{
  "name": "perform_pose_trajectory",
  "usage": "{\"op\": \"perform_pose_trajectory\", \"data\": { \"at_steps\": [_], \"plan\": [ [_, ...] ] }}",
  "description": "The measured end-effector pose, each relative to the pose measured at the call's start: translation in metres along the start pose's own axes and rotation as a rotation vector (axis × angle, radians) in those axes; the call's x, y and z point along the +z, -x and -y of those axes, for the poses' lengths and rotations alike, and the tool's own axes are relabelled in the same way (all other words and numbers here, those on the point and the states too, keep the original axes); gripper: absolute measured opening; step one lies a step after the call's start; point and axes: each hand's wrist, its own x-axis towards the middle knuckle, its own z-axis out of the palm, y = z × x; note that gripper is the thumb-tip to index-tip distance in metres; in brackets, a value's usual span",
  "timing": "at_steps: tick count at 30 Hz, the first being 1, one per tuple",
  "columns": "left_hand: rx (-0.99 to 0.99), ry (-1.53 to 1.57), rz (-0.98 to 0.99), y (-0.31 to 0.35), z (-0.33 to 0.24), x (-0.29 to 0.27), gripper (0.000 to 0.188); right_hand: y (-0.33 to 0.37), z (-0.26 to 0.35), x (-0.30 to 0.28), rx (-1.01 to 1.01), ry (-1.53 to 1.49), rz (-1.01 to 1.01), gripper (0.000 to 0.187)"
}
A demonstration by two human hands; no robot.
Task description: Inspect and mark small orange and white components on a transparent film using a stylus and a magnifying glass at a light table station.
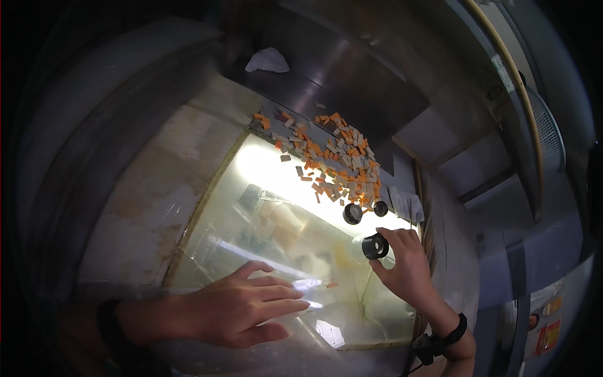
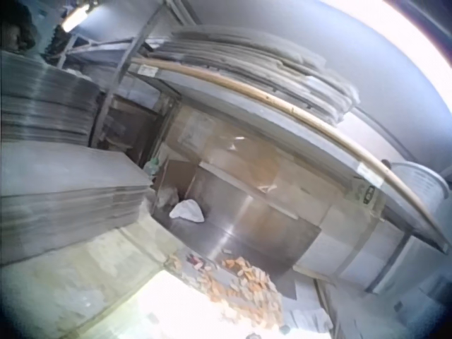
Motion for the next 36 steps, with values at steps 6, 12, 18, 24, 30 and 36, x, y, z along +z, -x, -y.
{"op": "perform_pose_trajectory", "data": {
  "at_steps": [6, 12, 18, 24, 30, 36],
  "plan": [
    [-0.056, 0.11, 0.095, -0.001, 0.002, 0.0, 0.061, -0.052, 0.028, -0.031, -0.148, 0.016, -0.13, 0.044],
    [-0.098, 0.013, 0.124, 0.001, 0.001, 0.007, 0.068, -0.146, 0.081, -0.017, -0.354, 0.004, -0.144, 0.042],
    [0.001, -0.327, 0.123, 0.007, 0.002, 0.015, 0.06, -0.2, 0.13, 0.008, -0.331, 0.073, 0.093, 0.051],
    [-0.05, -0.325, 0.166, 0.006, 0.002, 0.015, 0.058, -0.169, 0.093, -0.016, -0.328, -0.048, 0.008, 0.051],
    [-0.096, -0.322, 0.249, 0.001, -0.003, 0.015, 0.057, -0.054, 0.04, -0.059, -0.189, -0.075, 0.175, 0.049],
    [-0.027, -0.636, 0.26, -0.008, -0.026, 0.009, 0.05, 0.031, 0.007, -0.074, 0.035, -0.112, 0.187, 0.044]
  ]
}}
